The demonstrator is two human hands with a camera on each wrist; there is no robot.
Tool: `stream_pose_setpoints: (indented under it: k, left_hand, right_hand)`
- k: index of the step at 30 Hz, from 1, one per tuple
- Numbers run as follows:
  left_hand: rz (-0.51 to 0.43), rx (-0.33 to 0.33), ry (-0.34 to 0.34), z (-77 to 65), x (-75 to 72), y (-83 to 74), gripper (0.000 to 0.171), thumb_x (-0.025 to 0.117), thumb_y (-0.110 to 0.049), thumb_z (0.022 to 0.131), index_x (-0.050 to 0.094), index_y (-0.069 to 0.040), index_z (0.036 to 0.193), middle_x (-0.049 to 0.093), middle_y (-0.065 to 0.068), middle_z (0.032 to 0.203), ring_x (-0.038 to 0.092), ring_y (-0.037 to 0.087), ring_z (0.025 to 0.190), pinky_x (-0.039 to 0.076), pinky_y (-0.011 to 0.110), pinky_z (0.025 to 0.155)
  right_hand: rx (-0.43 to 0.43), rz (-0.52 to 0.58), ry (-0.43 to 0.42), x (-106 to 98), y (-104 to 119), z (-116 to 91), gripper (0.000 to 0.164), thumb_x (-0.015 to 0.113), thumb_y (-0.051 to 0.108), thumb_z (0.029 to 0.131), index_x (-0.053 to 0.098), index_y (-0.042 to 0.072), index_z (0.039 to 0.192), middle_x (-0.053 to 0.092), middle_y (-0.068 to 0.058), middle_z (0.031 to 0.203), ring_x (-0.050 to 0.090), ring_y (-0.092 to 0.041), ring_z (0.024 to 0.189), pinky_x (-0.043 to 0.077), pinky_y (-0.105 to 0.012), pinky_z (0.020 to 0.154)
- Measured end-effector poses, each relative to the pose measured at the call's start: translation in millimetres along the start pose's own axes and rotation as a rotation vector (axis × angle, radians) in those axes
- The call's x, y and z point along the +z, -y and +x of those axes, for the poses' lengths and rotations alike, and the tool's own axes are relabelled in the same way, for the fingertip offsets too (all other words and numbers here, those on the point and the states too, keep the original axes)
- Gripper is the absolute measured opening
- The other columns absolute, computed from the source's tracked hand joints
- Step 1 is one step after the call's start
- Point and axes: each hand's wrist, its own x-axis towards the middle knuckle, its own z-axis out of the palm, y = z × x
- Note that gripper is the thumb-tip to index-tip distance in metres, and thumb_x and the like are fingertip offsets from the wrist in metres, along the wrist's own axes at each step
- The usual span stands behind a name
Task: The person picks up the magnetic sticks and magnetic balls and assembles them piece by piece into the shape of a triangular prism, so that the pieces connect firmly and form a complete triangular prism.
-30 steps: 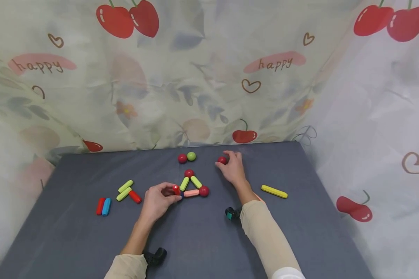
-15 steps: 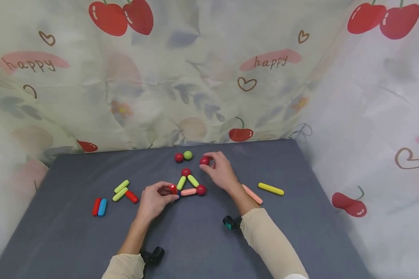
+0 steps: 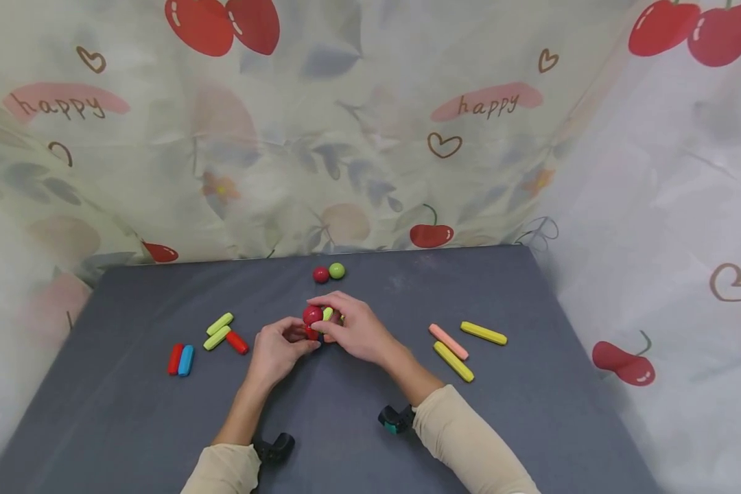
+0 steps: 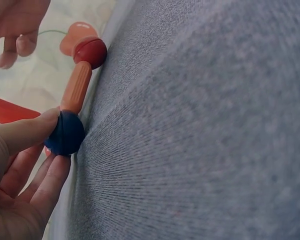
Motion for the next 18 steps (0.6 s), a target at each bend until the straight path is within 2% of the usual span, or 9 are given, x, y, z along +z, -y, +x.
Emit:
stream_pose_setpoints:
  k: [6, 10, 12, 15, 18]
  left_hand:
    - [0.005, -0.002, -0.011, 0.2, -0.2, -0.2, 0.031, 0.093, -0.019, 0.075, 0.078, -0.019, 0.101, 0.080, 0.001, 0.093, 0.076, 0.013, 0.083, 0.061, 0.038, 0.081]
    - [0.016, -0.002, 0.005, 0.5, -0.4, 0.3, 0.030, 0.092, -0.018, 0.075, 0.077, -0.018, 0.101, 0.080, 0.002, 0.094, 0.075, 0.013, 0.083, 0.061, 0.037, 0.081]
    - [0.017, -0.002, 0.027, 1.1, -1.4, 0.3, 0.029, 0.091, -0.017, 0.076, 0.077, -0.017, 0.102, 0.079, 0.003, 0.095, 0.075, 0.014, 0.085, 0.061, 0.038, 0.082]
    - [0.011, 0.004, 0.076, 3.2, -3.5, -0.5, 0.029, 0.089, -0.011, 0.078, 0.076, -0.016, 0.103, 0.079, 0.005, 0.101, 0.076, 0.017, 0.092, 0.061, 0.038, 0.086]
    - [0.026, 0.022, 0.106, 4.8, -4.6, -1.5, 0.029, 0.086, -0.008, 0.080, 0.075, -0.015, 0.106, 0.079, 0.006, 0.105, 0.076, 0.019, 0.099, 0.061, 0.038, 0.088]
  right_hand:
    - [-0.048, -0.001, 0.040, 4.0, -1.2, -0.7, 0.040, 0.072, 0.023, 0.097, 0.064, 0.019, 0.136, 0.066, -0.002, 0.126, 0.064, -0.019, 0.083, 0.054, -0.024, 0.069]
    - [0.016, 0.009, 0.041, -0.2, -5.9, 0.3, 0.038, 0.065, 0.027, 0.101, 0.062, 0.019, 0.139, 0.065, -0.005, 0.129, 0.065, -0.021, 0.090, 0.054, -0.027, 0.075]
    - [0.074, -0.023, 0.023, -3.5, -11.9, 2.2, 0.037, 0.060, 0.025, 0.104, 0.061, 0.020, 0.141, 0.065, -0.005, 0.131, 0.064, -0.022, 0.093, 0.054, -0.031, 0.080]
    - [0.138, -0.126, 0.010, -8.1, -25.9, 5.4, 0.038, 0.051, 0.013, 0.107, 0.059, 0.019, 0.144, 0.063, -0.006, 0.138, 0.064, -0.023, 0.109, 0.053, -0.038, 0.093]
    - [0.153, -0.239, 0.060, -11.8, -40.2, 5.9, 0.044, 0.048, 0.001, 0.104, 0.057, 0.014, 0.145, 0.060, -0.007, 0.143, 0.060, -0.026, 0.128, 0.049, -0.046, 0.107]
